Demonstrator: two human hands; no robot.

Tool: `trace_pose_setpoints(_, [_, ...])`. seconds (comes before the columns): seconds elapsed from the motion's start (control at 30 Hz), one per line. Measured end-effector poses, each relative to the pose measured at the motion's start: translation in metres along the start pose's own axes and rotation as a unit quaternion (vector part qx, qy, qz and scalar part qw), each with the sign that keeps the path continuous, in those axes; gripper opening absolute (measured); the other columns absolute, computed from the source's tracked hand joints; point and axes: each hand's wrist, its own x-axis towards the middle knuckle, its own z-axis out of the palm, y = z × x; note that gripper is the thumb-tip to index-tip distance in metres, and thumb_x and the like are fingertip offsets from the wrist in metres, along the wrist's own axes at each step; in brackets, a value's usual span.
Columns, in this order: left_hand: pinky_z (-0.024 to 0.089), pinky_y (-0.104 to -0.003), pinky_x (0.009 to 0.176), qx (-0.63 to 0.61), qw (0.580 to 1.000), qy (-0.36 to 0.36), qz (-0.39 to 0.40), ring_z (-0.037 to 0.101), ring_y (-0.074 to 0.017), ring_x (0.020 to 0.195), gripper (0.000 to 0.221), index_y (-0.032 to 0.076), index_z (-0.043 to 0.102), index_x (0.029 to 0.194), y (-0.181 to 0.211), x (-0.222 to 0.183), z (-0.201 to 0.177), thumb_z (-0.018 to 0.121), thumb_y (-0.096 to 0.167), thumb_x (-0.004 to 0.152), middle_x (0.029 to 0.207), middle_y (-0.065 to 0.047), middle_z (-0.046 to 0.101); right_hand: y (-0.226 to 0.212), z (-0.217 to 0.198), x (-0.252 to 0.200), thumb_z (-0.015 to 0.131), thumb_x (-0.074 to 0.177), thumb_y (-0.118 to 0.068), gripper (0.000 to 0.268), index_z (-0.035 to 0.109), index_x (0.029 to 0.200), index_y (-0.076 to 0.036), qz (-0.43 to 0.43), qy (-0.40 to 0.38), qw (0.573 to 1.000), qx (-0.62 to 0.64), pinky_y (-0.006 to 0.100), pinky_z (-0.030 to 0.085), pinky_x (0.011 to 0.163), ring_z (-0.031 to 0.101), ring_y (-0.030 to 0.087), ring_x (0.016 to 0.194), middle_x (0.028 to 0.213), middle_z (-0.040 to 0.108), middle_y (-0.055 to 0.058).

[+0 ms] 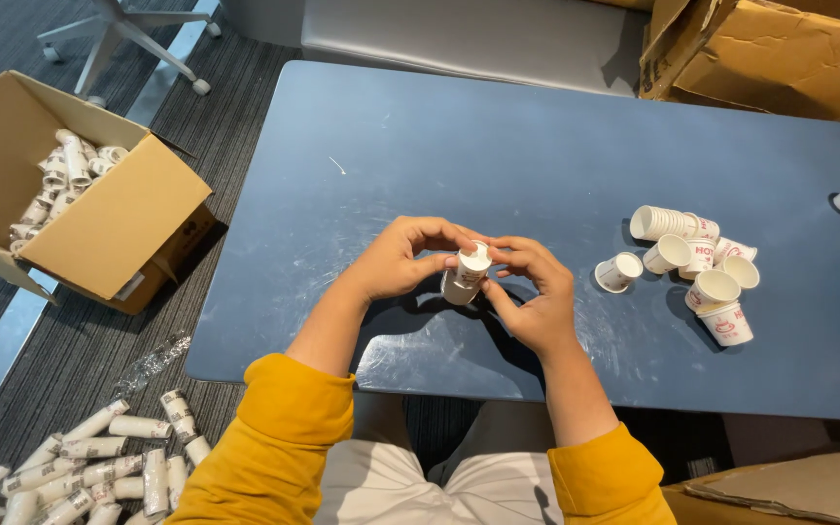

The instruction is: Stacking and packaging small paper cups into plastic sleeves.

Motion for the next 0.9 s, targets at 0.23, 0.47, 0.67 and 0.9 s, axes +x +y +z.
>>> trace_pose_setpoints(0.23, [0.057,-0.042,0.108,0.005,0.999,-0.004,-0.035,0.072,-0.0247,0.118,0.025,0.002,0.074,0.111,-0.007,0.000,-0.007,0.068,-0.007,0.090,0.126,-0.014,0.074,0.007,-0.001,-0.004,0.082,0.081,0.002,0.034,0.073,0.112,-0.006,0.013,-0.019,0.999,0.024,0.028,0.060,0.083,0.071,0.019,0.105,0.123,0.072,0.012])
trace_pose_setpoints(0.47, [0.039,-0.043,0.124,-0.054,0.990,0.110,0.069,0.056,-0.0259,0.140,0.041,0.001,0.067,0.126,0.018,-0.002,-0.004,0.062,-0.007,0.086,0.143,-0.015,0.063,-0.011,-0.049,-0.008,0.080,0.084,-0.004,0.040,0.069,0.123,-0.004,-0.071,0.105,0.982,-0.144,0.040,0.056,0.104,0.069,0.031,0.119,0.130,0.069,0.015])
trace_pose_setpoints(0.67, [0.049,-0.031,0.107,0.087,0.962,0.210,0.153,0.066,-0.0201,0.120,0.027,0.001,0.069,0.119,0.004,-0.003,-0.001,0.062,-0.001,0.093,0.129,-0.011,0.071,0.021,-0.088,-0.027,0.086,0.077,-0.008,0.049,0.068,0.123,-0.003,0.035,0.150,0.934,-0.324,0.043,0.052,0.099,0.065,0.037,0.117,0.130,0.067,0.013])
trace_pose_setpoints(0.9, [0.050,-0.031,0.084,0.296,0.873,0.324,0.212,0.068,-0.0195,0.092,0.013,0.001,0.069,0.106,0.014,-0.006,0.023,0.068,0.004,0.094,0.106,-0.011,0.072,0.037,-0.090,-0.035,0.075,0.086,0.000,0.039,0.069,0.122,-0.014,0.236,0.105,0.931,-0.257,0.033,0.059,0.083,0.073,0.023,0.091,0.139,0.066,0.007])
